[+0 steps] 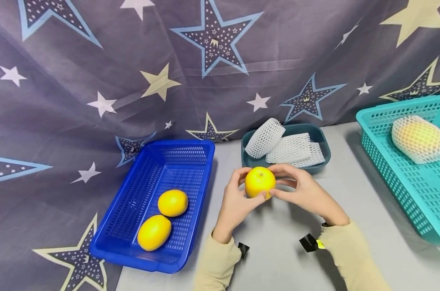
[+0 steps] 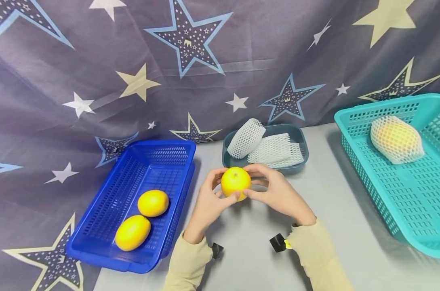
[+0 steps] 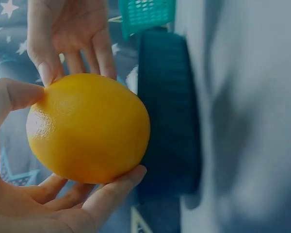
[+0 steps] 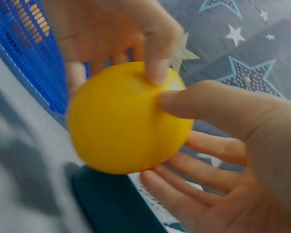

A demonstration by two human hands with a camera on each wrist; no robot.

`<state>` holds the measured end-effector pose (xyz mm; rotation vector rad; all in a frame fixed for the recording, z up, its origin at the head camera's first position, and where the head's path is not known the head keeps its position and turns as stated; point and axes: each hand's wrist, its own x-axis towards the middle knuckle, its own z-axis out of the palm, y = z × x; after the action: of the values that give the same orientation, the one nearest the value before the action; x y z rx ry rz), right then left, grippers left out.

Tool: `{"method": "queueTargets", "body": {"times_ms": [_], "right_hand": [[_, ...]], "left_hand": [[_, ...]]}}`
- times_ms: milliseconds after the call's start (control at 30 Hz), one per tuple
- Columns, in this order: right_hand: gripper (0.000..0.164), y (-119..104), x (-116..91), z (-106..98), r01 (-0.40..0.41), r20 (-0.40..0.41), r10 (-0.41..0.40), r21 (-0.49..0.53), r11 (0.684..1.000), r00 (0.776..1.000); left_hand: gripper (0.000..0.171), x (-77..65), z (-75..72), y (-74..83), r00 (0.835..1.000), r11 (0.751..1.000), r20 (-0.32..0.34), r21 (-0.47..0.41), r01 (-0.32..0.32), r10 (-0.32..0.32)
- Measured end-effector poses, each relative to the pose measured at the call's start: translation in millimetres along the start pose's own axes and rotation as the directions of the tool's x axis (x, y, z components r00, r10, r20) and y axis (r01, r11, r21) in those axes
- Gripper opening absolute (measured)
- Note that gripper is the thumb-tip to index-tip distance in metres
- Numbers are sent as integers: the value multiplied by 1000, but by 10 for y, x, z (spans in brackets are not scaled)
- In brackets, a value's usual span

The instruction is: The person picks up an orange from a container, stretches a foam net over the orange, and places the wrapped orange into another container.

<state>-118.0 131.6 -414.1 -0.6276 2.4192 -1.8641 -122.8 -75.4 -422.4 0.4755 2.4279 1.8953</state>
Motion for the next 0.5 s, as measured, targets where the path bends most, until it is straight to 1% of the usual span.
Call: {"method": "queueTargets", "body": {"times_ms": [200, 300, 500], "right_hand": [[49, 93, -41, -110, -49, 72, 54, -71, 996, 996], [48, 133, -54, -151, -68, 94, 78, -105, 992, 992], [49, 171, -104, -257, -71, 128, 88, -128, 989, 988]], "left_hand": [[61, -21, 146, -180, 999, 999, 35, -35, 27, -26], [61, -16, 195, -250, 998, 996, 51, -74, 42, -38], [60, 23, 295, -339, 993, 986, 102, -150, 75, -60]]}}
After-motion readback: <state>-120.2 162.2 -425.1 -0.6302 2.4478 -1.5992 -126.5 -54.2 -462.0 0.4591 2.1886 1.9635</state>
